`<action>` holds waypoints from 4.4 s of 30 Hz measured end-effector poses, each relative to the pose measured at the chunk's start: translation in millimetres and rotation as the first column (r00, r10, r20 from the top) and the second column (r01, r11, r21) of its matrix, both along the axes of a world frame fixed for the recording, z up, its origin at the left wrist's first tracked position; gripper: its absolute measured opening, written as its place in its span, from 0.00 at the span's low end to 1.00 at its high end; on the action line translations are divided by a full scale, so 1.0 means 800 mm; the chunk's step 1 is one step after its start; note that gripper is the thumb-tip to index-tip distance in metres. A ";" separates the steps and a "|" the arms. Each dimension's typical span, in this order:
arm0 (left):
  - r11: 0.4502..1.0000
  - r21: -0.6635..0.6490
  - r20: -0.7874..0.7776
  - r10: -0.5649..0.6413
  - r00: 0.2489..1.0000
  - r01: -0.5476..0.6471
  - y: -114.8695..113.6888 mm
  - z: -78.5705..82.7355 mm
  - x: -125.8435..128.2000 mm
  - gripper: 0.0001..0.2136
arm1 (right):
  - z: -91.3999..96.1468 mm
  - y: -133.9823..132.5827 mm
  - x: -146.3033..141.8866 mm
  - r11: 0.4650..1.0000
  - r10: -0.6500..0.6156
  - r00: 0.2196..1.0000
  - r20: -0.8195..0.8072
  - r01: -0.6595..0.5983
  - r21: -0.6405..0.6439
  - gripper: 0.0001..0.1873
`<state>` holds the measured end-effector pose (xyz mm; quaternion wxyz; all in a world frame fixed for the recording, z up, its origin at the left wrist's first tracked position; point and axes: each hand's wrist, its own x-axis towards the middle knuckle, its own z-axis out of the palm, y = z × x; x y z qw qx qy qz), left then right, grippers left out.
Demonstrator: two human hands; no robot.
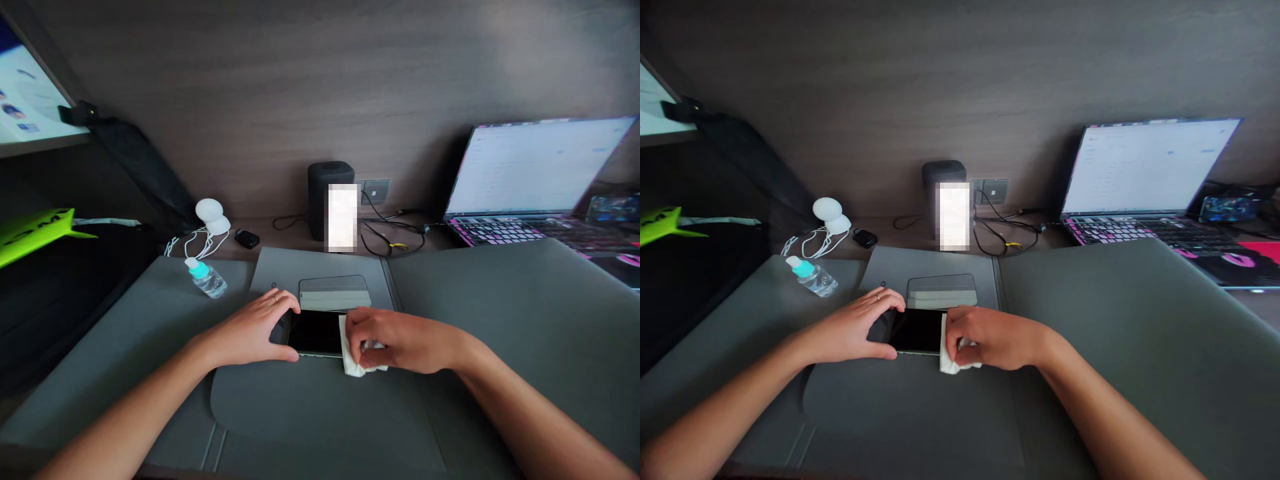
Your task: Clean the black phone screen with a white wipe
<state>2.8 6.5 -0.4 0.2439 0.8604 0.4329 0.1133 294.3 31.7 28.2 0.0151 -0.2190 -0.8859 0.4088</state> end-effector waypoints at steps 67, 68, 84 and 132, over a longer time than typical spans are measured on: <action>0.999 0.028 0.029 -0.018 0.999 0.017 0.001 0.002 0.000 0.22 | -0.030 0.001 -0.034 0.975 -0.020 0.980 -0.197 0.063 0.212 0.09; 0.999 0.031 0.030 -0.019 0.999 0.018 0.001 0.002 0.000 0.22 | -0.031 0.000 -0.037 0.975 -0.008 0.979 -0.205 0.054 0.217 0.09; 1.000 0.006 0.027 0.006 1.000 -0.007 0.001 0.000 0.001 0.26 | -0.040 -0.008 -0.061 0.892 0.011 0.984 -0.177 0.070 0.446 0.13; 0.999 -0.011 0.016 -0.032 0.999 0.032 0.006 -0.001 0.002 0.31 | -0.035 -0.005 -0.045 0.882 -0.216 0.972 -0.096 0.236 0.408 0.10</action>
